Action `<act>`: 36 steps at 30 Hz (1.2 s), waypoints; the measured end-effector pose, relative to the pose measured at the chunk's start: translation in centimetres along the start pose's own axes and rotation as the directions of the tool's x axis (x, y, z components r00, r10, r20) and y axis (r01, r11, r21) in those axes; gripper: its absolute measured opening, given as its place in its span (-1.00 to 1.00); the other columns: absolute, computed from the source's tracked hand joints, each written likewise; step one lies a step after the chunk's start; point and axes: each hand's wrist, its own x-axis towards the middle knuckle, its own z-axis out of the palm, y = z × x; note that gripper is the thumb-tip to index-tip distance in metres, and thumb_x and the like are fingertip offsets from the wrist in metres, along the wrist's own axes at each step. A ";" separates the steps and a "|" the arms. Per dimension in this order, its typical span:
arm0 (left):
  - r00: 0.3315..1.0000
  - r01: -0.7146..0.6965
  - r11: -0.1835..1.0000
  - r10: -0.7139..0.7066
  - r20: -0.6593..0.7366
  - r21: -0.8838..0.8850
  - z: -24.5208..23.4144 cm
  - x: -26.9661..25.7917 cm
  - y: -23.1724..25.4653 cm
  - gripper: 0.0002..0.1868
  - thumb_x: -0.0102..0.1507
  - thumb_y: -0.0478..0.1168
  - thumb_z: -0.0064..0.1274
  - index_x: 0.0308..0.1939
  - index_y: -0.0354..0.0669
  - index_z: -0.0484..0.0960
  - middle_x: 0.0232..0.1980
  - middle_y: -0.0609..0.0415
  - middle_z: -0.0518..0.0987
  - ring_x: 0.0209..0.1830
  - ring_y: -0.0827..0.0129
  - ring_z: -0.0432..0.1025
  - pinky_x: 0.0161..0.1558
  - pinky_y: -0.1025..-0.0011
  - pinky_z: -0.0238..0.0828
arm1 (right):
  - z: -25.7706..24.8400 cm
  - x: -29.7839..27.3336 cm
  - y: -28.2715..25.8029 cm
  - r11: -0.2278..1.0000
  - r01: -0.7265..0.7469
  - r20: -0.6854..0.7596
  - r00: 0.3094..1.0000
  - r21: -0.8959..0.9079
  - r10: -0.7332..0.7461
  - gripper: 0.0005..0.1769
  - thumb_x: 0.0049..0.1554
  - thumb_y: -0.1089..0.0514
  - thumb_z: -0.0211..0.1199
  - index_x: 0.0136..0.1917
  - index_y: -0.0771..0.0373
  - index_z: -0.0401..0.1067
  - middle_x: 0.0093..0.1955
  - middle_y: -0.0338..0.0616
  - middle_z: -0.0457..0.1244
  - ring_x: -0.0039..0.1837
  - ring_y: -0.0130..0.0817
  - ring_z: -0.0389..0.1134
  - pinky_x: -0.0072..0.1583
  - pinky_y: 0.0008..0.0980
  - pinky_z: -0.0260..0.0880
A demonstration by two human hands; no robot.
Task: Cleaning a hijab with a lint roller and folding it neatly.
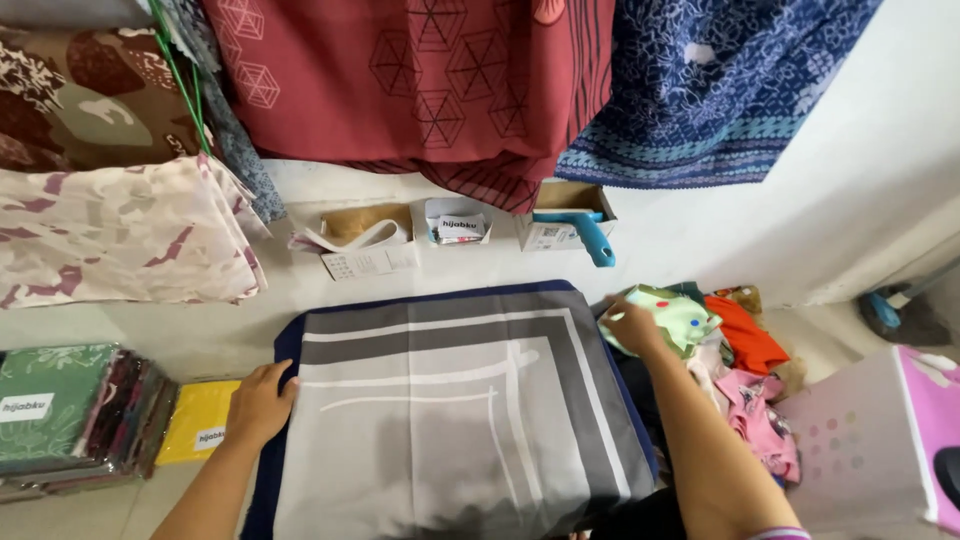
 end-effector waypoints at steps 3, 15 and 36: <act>0.979 -0.098 0.981 0.126 -0.161 0.169 3.8 3.7 -1.6 -0.51 0.36 0.20 -0.10 0.36 0.42 0.54 0.33 0.22 0.57 0.36 0.18 0.48 0.31 0.17 0.48 | 1.8 -0.2 -0.7 0.993 0.030 0.075 0.997 -0.116 -0.021 -0.44 0.09 0.13 0.36 0.38 -0.09 0.48 0.25 -0.13 0.42 0.28 -0.03 0.44 0.32 -0.03 0.45; 0.955 -0.259 0.866 0.295 -0.019 0.429 4.5 11.5 5.4 -0.47 0.45 -0.06 -0.33 0.53 0.25 0.25 0.51 0.19 0.38 0.58 0.20 0.19 0.50 0.10 0.10 | 6.7 4.4 -5.8 0.875 0.251 0.216 0.961 -0.413 -0.173 -0.39 0.31 0.09 0.11 0.59 -0.20 0.16 0.51 -0.38 0.20 0.59 -0.25 0.13 0.48 0.00 0.24; 0.965 -0.224 0.963 0.240 -0.105 0.150 3.4 14.9 1.6 -0.81 0.34 0.05 0.01 -0.06 0.16 0.49 -0.14 0.17 0.59 0.02 0.13 0.58 0.07 0.12 0.49 | 6.0 7.4 -4.3 0.801 0.237 0.277 0.956 -0.550 -0.093 -0.64 0.14 0.00 0.34 0.22 -0.24 0.48 0.12 -0.46 0.40 0.32 -0.29 0.36 0.40 -0.06 0.29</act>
